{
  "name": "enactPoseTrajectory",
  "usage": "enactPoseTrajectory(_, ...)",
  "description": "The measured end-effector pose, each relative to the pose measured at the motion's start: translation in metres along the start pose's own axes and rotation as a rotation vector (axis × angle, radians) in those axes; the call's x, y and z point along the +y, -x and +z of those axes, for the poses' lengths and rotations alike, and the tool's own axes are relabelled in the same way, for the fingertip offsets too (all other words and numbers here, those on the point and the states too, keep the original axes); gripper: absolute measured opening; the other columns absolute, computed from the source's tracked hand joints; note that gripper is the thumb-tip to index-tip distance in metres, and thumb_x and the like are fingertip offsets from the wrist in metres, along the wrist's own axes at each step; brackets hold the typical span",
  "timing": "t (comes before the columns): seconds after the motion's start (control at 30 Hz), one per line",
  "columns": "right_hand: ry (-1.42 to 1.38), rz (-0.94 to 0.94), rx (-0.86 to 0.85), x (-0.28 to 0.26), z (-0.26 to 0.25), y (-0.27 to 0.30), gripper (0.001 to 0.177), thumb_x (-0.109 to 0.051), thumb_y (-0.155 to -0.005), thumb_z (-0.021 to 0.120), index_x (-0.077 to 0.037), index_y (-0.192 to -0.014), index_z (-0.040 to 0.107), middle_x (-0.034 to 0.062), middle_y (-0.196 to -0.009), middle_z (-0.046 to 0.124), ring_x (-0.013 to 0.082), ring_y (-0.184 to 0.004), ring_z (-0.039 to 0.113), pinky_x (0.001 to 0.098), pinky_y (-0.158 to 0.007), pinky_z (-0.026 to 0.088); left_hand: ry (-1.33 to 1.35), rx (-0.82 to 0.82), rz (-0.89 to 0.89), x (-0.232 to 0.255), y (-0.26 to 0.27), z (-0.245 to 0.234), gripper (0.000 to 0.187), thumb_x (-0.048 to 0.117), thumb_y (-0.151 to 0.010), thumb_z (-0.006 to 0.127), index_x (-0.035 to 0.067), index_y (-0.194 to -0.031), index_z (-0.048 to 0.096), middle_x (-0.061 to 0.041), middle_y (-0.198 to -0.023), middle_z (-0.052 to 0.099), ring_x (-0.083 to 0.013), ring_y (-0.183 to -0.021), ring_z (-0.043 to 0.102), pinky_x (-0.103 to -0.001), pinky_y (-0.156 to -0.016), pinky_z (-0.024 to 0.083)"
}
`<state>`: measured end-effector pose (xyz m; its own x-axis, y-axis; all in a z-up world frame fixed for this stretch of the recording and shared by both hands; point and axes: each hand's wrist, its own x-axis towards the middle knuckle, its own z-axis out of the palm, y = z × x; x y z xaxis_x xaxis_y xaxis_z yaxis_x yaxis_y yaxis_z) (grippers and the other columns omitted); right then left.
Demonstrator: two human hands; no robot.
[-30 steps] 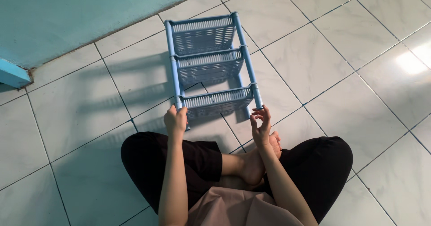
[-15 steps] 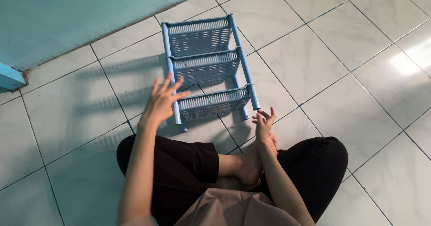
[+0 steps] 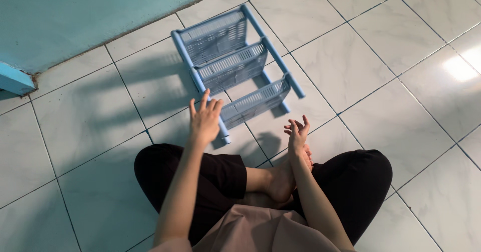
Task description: The person sits on the floor and disassembles a light blue plastic storage rack. They remove the corner posts and then detach the shelf trays one by one, placing the removed parts on the floor.
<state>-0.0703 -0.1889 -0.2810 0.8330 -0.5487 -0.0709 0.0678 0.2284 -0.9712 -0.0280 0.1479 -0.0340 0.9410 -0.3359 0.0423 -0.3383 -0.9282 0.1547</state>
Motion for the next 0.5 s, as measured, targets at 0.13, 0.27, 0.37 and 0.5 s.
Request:
enactPoseTrajectory(0.13,-0.001,0.006,-0.015,-0.007,0.001,0.002,0.057,-0.009,-0.103,0.056,-0.005,-0.153,0.029,0.0126,-0.114,0.065,0.0144,-0.083,0.067,0.0293,-0.073,0.057,0.046,0.034,-0.088,0.042,0.000,0.004,0.081,0.017,-0.073,0.074,0.010,-0.147,0.042,-0.014,-0.143,0.057,-0.0353,-0.150,0.025,-0.063,-0.116,0.012)
enactPoseTrajectory(0.27,0.009,0.042,-0.039,-0.011,0.004,0.006,0.046,-0.010,-0.103,0.056,-0.004,-0.147,0.042,0.0105,-0.106,0.068,0.0143,-0.084,0.066,0.0290,-0.073,0.056,-0.035,0.062,-0.185,0.085,-0.001,0.009,0.074,0.022,-0.086,0.063,-0.001,-0.151,0.038,-0.021,-0.126,0.065,-0.0381,-0.138,0.041,-0.056,-0.120,0.019)
enactPoseTrajectory(0.37,0.029,0.042,-0.066,-0.012,0.002,0.006,0.040,-0.010,-0.103,0.055,-0.004,-0.142,0.048,0.0095,-0.102,0.070,0.0142,-0.085,0.066,0.0285,-0.073,0.056,0.005,0.109,-0.218,0.102,-0.005,0.016,0.071,0.019,-0.085,0.059,-0.010,-0.147,0.041,-0.019,-0.114,0.070,-0.0317,-0.127,0.052,-0.050,-0.123,0.021)
enactPoseTrajectory(0.5,0.023,0.045,-0.096,-0.015,0.003,0.008,0.037,-0.011,-0.104,0.055,-0.004,-0.140,0.052,0.0092,-0.100,0.070,0.0138,-0.085,0.066,0.0278,-0.074,0.054,0.017,0.072,-0.239,0.114,-0.022,0.027,0.061,0.019,-0.083,0.062,-0.011,-0.134,0.049,-0.019,-0.099,0.073,-0.0312,-0.120,0.058,-0.049,-0.117,0.030)
